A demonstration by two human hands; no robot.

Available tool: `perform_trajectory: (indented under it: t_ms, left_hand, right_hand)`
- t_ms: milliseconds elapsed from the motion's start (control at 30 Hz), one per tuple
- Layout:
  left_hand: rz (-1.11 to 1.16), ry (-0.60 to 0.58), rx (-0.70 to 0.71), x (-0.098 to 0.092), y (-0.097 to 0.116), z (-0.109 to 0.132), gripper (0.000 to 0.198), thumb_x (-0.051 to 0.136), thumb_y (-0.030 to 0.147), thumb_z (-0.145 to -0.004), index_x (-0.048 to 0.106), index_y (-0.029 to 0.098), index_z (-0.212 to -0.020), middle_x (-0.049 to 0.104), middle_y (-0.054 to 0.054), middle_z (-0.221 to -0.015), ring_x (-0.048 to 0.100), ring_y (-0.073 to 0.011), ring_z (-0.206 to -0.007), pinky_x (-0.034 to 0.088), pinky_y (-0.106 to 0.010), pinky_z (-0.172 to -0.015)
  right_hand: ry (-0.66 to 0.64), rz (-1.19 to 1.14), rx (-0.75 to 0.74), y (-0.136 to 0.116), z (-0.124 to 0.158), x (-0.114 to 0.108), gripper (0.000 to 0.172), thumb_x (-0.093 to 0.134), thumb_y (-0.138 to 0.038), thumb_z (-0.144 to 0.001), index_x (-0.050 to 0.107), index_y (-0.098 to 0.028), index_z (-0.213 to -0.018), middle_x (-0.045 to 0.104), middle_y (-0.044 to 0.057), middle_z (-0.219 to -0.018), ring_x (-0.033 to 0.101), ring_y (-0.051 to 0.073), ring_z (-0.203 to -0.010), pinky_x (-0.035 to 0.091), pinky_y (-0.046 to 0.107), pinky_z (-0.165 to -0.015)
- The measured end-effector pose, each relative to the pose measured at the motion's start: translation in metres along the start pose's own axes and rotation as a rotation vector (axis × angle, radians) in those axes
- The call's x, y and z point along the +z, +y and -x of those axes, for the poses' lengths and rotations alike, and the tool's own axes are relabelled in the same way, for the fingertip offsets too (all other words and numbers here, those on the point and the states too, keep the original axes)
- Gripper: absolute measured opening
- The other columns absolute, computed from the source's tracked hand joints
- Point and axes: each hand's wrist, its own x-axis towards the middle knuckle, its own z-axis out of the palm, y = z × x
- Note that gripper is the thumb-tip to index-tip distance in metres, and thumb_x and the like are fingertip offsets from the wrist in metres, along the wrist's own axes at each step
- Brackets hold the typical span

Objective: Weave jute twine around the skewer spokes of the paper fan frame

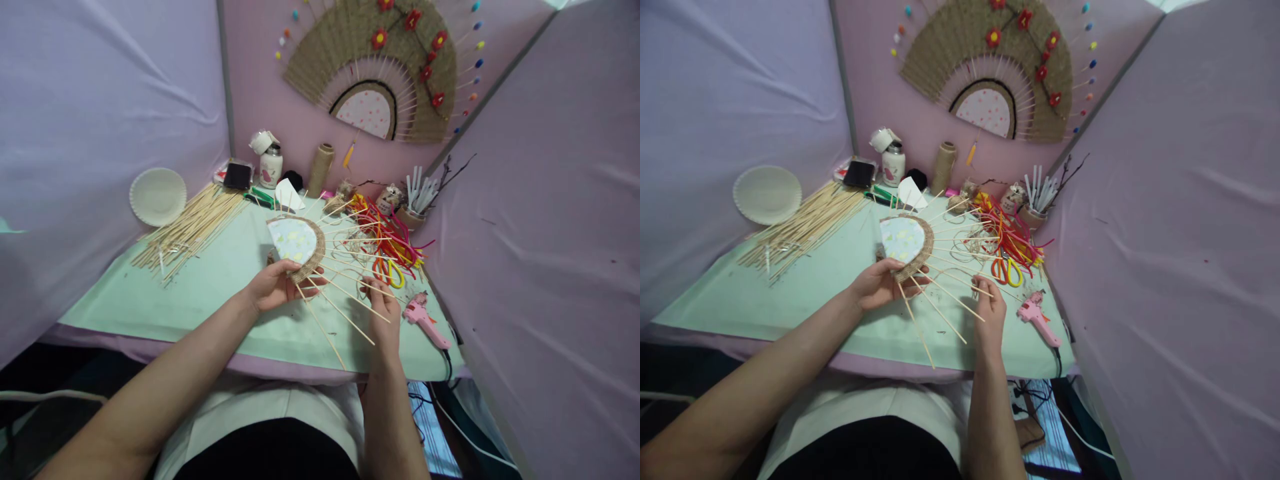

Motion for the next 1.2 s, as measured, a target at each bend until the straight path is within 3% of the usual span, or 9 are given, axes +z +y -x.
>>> perform_trajectory:
  t_ms: [167,367,500,700,867,1033,1133,1200]
  left_hand:
    - [0.042,0.077,0.024,0.002,0.001,0.0,0.027,0.057,0.017,-0.077,0.068,0.009,-0.1,0.075,-0.011,-0.095,0.072,-0.0243,-0.093,0.057,-0.033,-0.082]
    - [0.047,0.124,0.011,0.001,0.002,-0.001,0.029,0.057,0.018,-0.077,0.067,0.009,-0.102,0.075,-0.012,-0.094,0.071,-0.0237,-0.092,0.055,-0.035,-0.086]
    - [0.025,0.135,0.022,0.002,0.001,0.0,0.027,0.058,0.017,-0.076,0.067,0.01,-0.101,0.075,-0.012,-0.093,0.072,-0.0233,-0.087,0.056,-0.035,-0.083]
    - [-0.035,0.189,0.068,0.007,0.0,0.0,0.022,0.062,0.014,-0.075,0.068,0.01,-0.095,0.075,-0.01,-0.088,0.072,-0.0214,-0.079,0.058,-0.033,-0.076]
    - [-0.099,0.25,0.16,0.013,-0.001,-0.001,0.021,0.063,0.014,-0.073,0.07,0.009,-0.093,0.075,-0.012,-0.085,0.072,-0.0219,-0.077,0.058,-0.031,-0.07]
    - [-0.066,0.265,0.201,0.037,0.006,-0.003,0.023,0.06,0.011,-0.072,0.069,0.009,-0.093,0.076,-0.012,-0.089,0.073,-0.0251,-0.085,0.059,-0.037,-0.081]
    - [-0.017,0.222,0.207,0.052,0.016,-0.006,0.035,0.056,0.009,-0.07,0.066,0.011,-0.104,0.076,-0.01,-0.095,0.072,-0.0273,-0.094,0.055,-0.044,-0.093]
    - [-0.001,0.168,0.187,0.058,0.026,-0.011,0.05,0.053,0.008,-0.069,0.061,0.011,-0.118,0.076,-0.011,-0.099,0.071,-0.0282,-0.1,0.053,-0.047,-0.097]
  right_hand:
    - [0.177,-0.09,-0.03,0.008,-0.006,-0.009,0.033,0.061,-0.048,-0.082,0.07,-0.018,-0.091,0.071,0.007,-0.094,0.064,0.018,-0.084,0.048,0.034,-0.083]
    - [0.296,-0.2,-0.093,0.008,-0.01,-0.019,0.027,0.066,-0.045,-0.079,0.067,-0.019,-0.087,0.065,0.003,-0.082,0.06,0.015,-0.076,0.049,0.031,-0.077]
    - [0.17,-0.119,-0.087,0.002,-0.004,-0.021,0.03,0.066,-0.048,-0.081,0.064,-0.018,-0.077,0.06,-0.001,-0.067,0.053,0.013,-0.064,0.044,0.028,-0.066]
    - [-0.014,-0.015,-0.077,-0.002,0.008,-0.014,0.032,0.061,-0.046,-0.086,0.061,-0.019,-0.069,0.058,-0.001,-0.065,0.051,0.013,-0.064,0.04,0.027,-0.065]
    - [-0.076,-0.056,-0.044,0.004,0.007,-0.007,0.024,0.067,-0.039,-0.079,0.067,-0.02,-0.092,0.07,0.004,-0.091,0.062,0.019,-0.084,0.048,0.034,-0.081]
    - [-0.192,-0.054,-0.117,0.001,0.002,0.001,0.042,0.07,-0.039,-0.079,0.06,-0.024,-0.117,0.061,0.01,-0.132,0.055,0.025,-0.123,0.041,0.045,-0.105]
    - [-0.269,-0.1,-0.139,-0.004,-0.005,0.008,0.05,0.073,-0.041,-0.076,0.057,-0.025,-0.121,0.059,0.011,-0.134,0.053,0.027,-0.127,0.041,0.046,-0.106]
    - [-0.309,-0.13,-0.109,-0.007,-0.01,0.013,0.053,0.075,-0.041,-0.074,0.056,-0.025,-0.121,0.065,0.01,-0.123,0.059,0.027,-0.119,0.046,0.045,-0.099]
